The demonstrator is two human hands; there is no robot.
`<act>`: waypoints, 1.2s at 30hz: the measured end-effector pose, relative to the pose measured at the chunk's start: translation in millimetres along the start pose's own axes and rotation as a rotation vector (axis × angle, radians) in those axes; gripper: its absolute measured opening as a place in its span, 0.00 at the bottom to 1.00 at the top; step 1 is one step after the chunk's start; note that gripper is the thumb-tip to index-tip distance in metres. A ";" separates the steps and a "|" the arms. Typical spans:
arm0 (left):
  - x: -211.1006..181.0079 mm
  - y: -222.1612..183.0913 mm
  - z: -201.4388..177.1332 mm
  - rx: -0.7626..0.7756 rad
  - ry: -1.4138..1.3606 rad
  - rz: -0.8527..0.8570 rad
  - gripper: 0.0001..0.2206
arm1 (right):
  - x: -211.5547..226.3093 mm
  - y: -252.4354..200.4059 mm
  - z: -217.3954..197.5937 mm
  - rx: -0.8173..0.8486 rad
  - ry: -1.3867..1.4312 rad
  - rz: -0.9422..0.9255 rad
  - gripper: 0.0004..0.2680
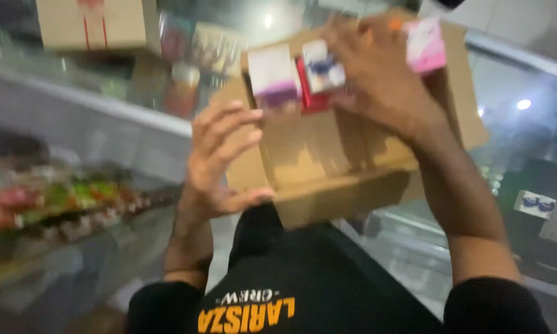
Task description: The person takes small boxes from a cardboard box and places them into a glass display case. They repeatedly reach into the box, pick up a small package, and arrange it on the shelf inside the case.
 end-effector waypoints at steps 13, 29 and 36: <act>63.1 55.6 28.1 0.206 0.284 0.215 0.20 | 4.5 11.6 22.6 0.016 -0.086 0.072 0.23; -2.1 36.9 50.6 0.507 -0.681 0.049 0.36 | 92.0 -169.3 -3.0 -0.247 0.539 0.385 0.23; -38.1 7.2 87.0 0.792 -0.850 -0.072 0.32 | 121.6 -249.6 12.9 -0.305 0.558 0.571 0.22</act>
Point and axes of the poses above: each hand's wrist, its own y-axis towards the middle knuckle, its own z-axis out of the palm, x = y × z, the point moved 1 cm from there along y, towards the middle knuckle, and after that the axes turned 10 degrees about z, right-handed, at the moved point
